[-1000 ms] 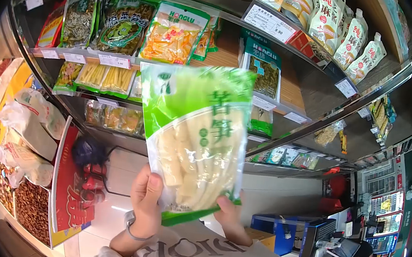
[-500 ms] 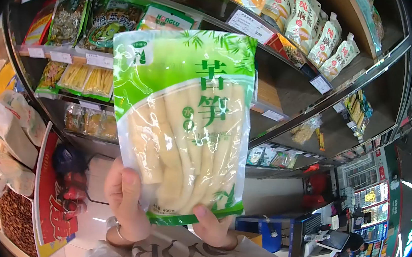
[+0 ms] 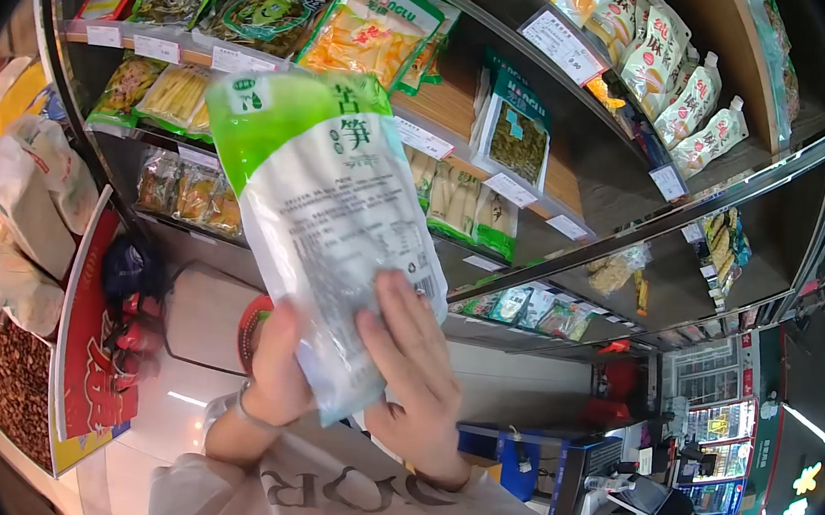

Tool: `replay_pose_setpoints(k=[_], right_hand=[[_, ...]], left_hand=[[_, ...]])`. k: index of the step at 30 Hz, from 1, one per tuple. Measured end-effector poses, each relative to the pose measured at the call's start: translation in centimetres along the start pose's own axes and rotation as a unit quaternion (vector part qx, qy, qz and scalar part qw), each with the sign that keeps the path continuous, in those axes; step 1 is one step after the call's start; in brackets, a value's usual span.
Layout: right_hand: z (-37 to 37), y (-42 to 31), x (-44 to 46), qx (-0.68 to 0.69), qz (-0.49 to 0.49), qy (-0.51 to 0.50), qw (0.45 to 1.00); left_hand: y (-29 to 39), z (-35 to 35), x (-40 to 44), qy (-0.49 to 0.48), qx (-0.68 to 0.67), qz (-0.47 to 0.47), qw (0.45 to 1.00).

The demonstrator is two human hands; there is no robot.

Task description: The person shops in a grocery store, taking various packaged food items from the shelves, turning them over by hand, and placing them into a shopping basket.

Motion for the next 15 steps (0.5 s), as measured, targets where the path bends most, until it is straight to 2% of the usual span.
replay_pose_setpoints(k=[2, 3, 4, 5, 7, 8, 9, 10, 11, 13, 15], right_hand=[[1.1, -0.4, 0.3, 0.031, -0.011, -0.123, 0.992], [1.2, -0.4, -0.2, 0.049, -0.054, -0.16, 0.984], [0.9, 0.3, -0.5, 0.051, -0.055, -0.161, 0.984], [-1.3, 0.4, -0.7, 0.068, -0.092, -0.068, 0.991], [-2.4, 1.0, -1.7, 0.085, -0.127, 0.024, 0.988], [-3.7, 3.4, -2.9, 0.154, -0.057, 0.164, 0.973], [-4.7, 5.6, -4.7, 0.218, 0.014, 0.301, 0.928], [-4.3, 5.1, -4.6, 0.218, 0.014, 0.3, 0.929], [-3.1, 6.5, -4.3, 0.372, 0.061, 0.296, 0.878], [0.4, 8.0, -5.0, 0.61, 0.128, 0.281, 0.729], [1.9, 7.5, -6.7, 0.628, 0.136, 0.272, 0.716]], left_hand=[[0.3, -1.3, 0.3, 0.046, -0.007, -0.028, 0.999], [0.0, -2.4, 0.2, 0.091, -0.028, -0.045, 0.994], [-0.3, -3.3, 0.0, 0.135, -0.05, -0.062, 0.988], [-0.3, -3.4, 0.0, 0.147, -0.074, -0.067, 0.984], [-0.3, -3.3, 0.0, 0.133, -0.096, -0.07, 0.984], [-0.4, -3.0, 0.1, 0.117, -0.117, -0.073, 0.983], [-0.6, -3.2, -0.3, 0.13, -0.107, -0.091, 0.982], [-0.7, -3.3, -0.5, 0.13, -0.107, -0.091, 0.981], [-1.1, -3.1, -0.5, 0.105, -0.135, -0.093, 0.981], [-1.3, -2.7, -0.4, 0.081, -0.162, -0.094, 0.979], [-1.4, -2.4, -0.3, 0.069, -0.101, -0.124, 0.985]])
Point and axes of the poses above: each hand's wrist, its own x-axis towards the middle knuckle, its own z-axis out of the palm, y = z × x, the point moved 10 cm from there along x, towards the middle knuckle, and after that the axes turned 10 degrees about -y, right-handed, at the moved point
